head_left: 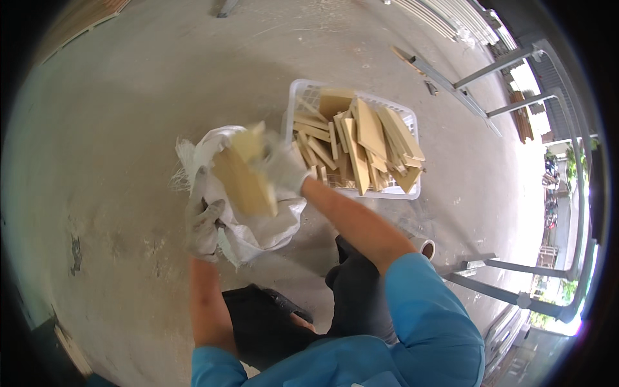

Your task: The person puts on gloves and briefly handles a clipboard with papers. They then walk to a crate of wooden pieces, pick up a white sack, and transfer the wooden pieces from the crate into the sack one by one.

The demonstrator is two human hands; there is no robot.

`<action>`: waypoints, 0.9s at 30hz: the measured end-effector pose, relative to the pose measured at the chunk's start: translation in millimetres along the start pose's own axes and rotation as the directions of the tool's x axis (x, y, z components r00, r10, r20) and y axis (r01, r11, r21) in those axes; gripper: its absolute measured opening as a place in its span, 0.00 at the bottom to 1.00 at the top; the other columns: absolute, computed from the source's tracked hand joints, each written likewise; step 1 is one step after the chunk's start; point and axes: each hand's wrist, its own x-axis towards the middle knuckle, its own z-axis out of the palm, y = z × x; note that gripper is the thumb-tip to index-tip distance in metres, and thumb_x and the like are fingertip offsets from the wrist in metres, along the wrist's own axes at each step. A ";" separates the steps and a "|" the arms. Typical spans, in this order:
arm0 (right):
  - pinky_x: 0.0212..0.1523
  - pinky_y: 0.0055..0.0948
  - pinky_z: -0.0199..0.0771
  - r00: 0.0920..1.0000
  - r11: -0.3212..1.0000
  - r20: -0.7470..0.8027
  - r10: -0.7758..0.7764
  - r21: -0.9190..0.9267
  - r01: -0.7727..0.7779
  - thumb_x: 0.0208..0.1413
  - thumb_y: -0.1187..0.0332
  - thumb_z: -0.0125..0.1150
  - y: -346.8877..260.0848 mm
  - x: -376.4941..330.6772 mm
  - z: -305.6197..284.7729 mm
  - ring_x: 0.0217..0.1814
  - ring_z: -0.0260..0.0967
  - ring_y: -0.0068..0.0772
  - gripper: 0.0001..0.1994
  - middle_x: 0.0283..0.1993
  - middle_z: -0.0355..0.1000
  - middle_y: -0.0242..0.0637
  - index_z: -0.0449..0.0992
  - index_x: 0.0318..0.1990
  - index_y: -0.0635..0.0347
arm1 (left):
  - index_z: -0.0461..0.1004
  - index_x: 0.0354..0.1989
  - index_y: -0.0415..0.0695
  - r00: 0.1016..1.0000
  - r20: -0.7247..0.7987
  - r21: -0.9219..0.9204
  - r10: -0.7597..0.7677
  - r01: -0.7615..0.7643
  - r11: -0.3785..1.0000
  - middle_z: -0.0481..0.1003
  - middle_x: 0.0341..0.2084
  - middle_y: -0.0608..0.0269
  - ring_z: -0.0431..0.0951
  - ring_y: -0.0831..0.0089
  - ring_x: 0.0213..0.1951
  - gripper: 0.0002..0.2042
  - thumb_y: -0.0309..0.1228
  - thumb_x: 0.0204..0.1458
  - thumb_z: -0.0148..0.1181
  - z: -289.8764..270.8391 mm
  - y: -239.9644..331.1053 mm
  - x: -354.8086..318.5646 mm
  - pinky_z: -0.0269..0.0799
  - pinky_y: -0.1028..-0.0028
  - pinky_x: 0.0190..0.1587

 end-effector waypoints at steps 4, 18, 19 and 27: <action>0.63 0.46 0.58 0.953 0.883 -0.070 -0.294 -0.401 0.242 0.47 0.48 0.66 24.2 -7.5 -0.8 0.68 0.53 0.51 0.44 0.66 0.57 0.48 0.53 0.67 0.57 | 0.50 0.70 0.36 0.995 -0.043 -0.080 -0.087 0.083 0.993 0.56 0.67 0.56 0.58 0.71 0.66 0.36 0.15 0.48 0.49 5.4 6.8 -5.5 0.52 0.76 0.65; 0.65 0.40 0.61 0.933 0.908 -0.268 0.239 -0.279 -0.313 0.51 0.36 0.55 168.6 -0.8 -153.4 0.65 0.64 0.48 0.41 0.62 0.67 0.49 0.58 0.68 0.49 | 0.52 0.70 0.39 0.996 -0.034 -0.032 -0.088 0.087 0.996 0.64 0.57 0.63 0.67 0.79 0.49 0.35 0.17 0.49 0.50 4.0 0.9 -5.1 0.60 0.83 0.54; 0.65 0.40 0.61 0.929 0.864 -0.240 0.281 -0.358 -0.354 0.52 0.37 0.55 173.5 3.6 -154.8 0.65 0.64 0.48 0.41 0.62 0.67 0.48 0.57 0.68 0.49 | 0.53 0.70 0.39 0.996 -0.052 -0.046 -0.075 0.073 0.996 0.65 0.52 0.66 0.66 0.81 0.45 0.35 0.17 0.49 0.51 5.7 1.4 -4.8 0.61 0.85 0.50; 0.64 0.40 0.63 0.902 0.835 -0.023 0.431 -0.368 -0.408 0.48 0.56 0.64 178.0 -15.4 -157.8 0.64 0.65 0.46 0.42 0.61 0.68 0.50 0.52 0.71 0.47 | 0.52 0.70 0.37 0.993 -0.049 -0.039 -0.104 0.102 0.994 0.54 0.68 0.55 0.54 0.67 0.68 0.36 0.20 0.49 0.54 9.7 6.0 -7.9 0.47 0.69 0.69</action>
